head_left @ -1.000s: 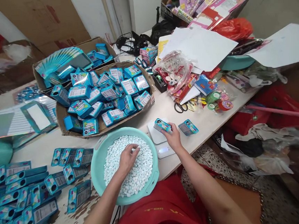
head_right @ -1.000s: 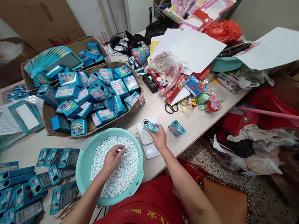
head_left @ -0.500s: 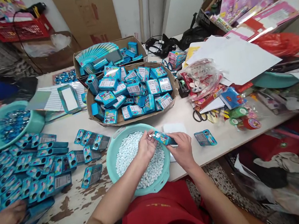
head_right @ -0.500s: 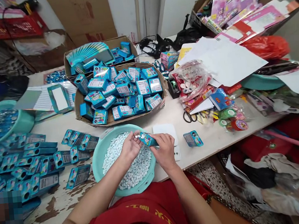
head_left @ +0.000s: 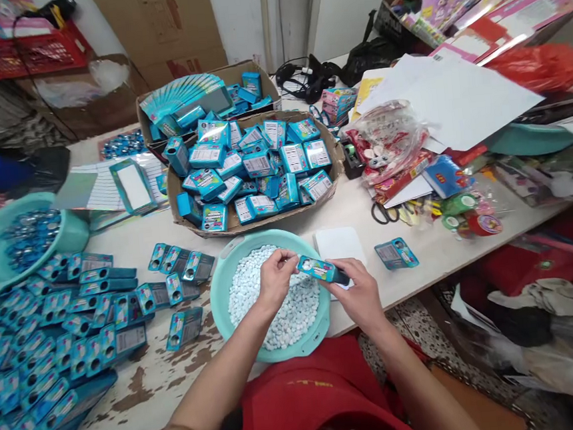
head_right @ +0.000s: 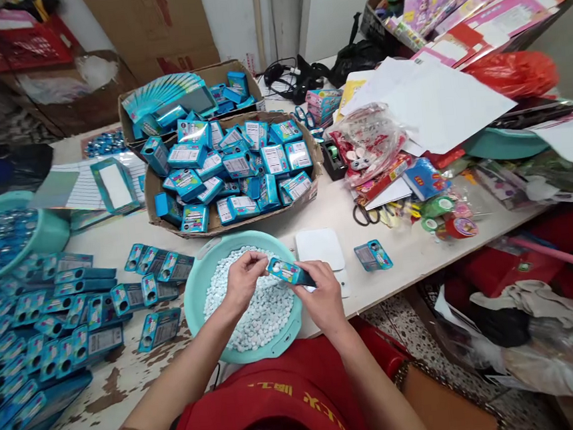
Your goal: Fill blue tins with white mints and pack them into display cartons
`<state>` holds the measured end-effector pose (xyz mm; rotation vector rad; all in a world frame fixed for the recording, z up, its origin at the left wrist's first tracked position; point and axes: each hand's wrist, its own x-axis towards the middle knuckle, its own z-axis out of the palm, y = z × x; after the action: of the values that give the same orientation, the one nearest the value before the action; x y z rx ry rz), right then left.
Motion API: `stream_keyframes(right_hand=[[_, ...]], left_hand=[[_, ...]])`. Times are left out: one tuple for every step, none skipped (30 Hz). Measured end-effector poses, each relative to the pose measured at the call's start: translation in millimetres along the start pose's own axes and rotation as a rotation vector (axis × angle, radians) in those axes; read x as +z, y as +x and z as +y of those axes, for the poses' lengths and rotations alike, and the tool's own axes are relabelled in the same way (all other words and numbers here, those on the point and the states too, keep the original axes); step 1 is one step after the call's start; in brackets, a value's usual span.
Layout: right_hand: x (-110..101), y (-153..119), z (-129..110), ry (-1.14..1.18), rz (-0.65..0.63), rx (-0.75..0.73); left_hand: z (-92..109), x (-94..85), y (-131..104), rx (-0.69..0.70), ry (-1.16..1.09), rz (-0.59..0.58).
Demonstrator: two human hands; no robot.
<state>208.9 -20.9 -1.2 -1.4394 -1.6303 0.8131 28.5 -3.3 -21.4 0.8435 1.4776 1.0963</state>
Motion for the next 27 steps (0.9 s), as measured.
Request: stream_keyframes(right_hand=[[-1.7,-2.1,2.5,0.026,0.015,0.034],[-3.2,-4.2,5.8,0.070,0.041,0.082],[-3.6,-6.4,9.4,0.123,0.072,0.139],[-2.4,-8.4,12.5,0.173,0.098,0.188],[0.7,-10.2,14.3,0.213,0.106,0.217],[5.6,-11.7,14.2,0.241,0.084,0.219],[11.8,-12.9,12.2,0.261,0.033,0.196],[18.4,-13.5,8.6,0.282,-0.034,0.159],[24.3,-13.4,4.2,0.307,-0.097,0.121],[28.5,-12.3,0.2,0.326,-0.137,0.087],[29.9,-10.1,-2.1,0.321,-0.129,0.058],[28.0,-6.8,-1.7,0.276,-0.069,0.033],[22.4,-2.7,2.1,0.188,0.045,0.015],[13.3,2.0,9.7,0.066,0.195,0.007],[1.3,6.8,20.5,-0.074,0.357,0.016],[-12.6,11.5,34.0,-0.210,0.506,0.050],[-27.2,15.7,49.2,-0.327,0.624,0.111],[-41.2,19.5,65.1,-0.418,0.691,0.192],[-53.6,23.0,80.7,-0.480,0.701,0.284],[-63.7,26.2,95.1,-0.515,0.665,0.374],[-71.0,29.2,107.6,-0.520,0.602,0.452],[-75.7,31.9,117.5,-0.503,0.534,0.510],[-78.0,34.4,124.4,-0.472,0.479,0.538],[-78.5,36.4,128.3,-0.438,0.446,0.542],[-77.6,37.9,129.0,-0.406,0.433,0.530],[-75.4,38.9,127.1,-0.381,0.433,0.500],[-72.1,39.4,123.1,-0.360,0.433,0.450]], left_hand=[[-1.0,-4.7,1.5,0.034,0.079,0.028],[-0.5,-10.4,1.7,0.079,0.184,0.041],[1.8,-16.5,0.5,0.128,0.297,0.020],[5.7,-22.1,-2.2,0.179,0.397,-0.037],[11.1,-26.8,-6.2,0.235,0.476,-0.128],[17.5,-30.4,-10.8,0.297,0.530,-0.236],[24.1,-33.2,-15.6,0.365,0.568,-0.341],[30.4,-35.9,-20.1,0.430,0.610,-0.434],[35.8,-39.5,-24.3,0.485,0.662,-0.486],[40.1,-44.9,-28.2,0.523,0.717,-0.481],[43.1,-52.6,-32.0,0.540,0.768,-0.414],[45.0,-62.9,-35.9,0.541,0.813,-0.290],[45.8,-75.7,-39.8,0.523,0.850,-0.123],[45.6,-90.4,-43.4,0.497,0.889,0.058],[44.4,-106.3,-46.2,0.458,0.951,0.242],[42.2,-122.4,-47.9,0.388,1.027,0.407],[38.9,-137.4,-48.1,0.298,1.103,0.506],[34.6,-150.6,-47.0,0.184,1.173,0.566],[29.3,-161.0,-44.7,0.072,1.222,0.580],[23.1,-168.2,-41.7,-0.030,1.253,0.566],[16.1,-172.4,-38.5,-0.125,1.270,0.543],[8.4,-173.7,-35.3,-0.198,1.274,0.516],[0.2,-173.0,-32.7,-0.247,1.276,0.492],[-8.2,-171.2,-30.6,-0.273,1.285,0.477],[-16.6,-169.0,-29.3,-0.279,1.303,0.471],[-24.4,-167.2,-28.8,-0.266,1.327,0.475],[-31.1,-166.4,-28.8,-0.235,1.355,0.497]])
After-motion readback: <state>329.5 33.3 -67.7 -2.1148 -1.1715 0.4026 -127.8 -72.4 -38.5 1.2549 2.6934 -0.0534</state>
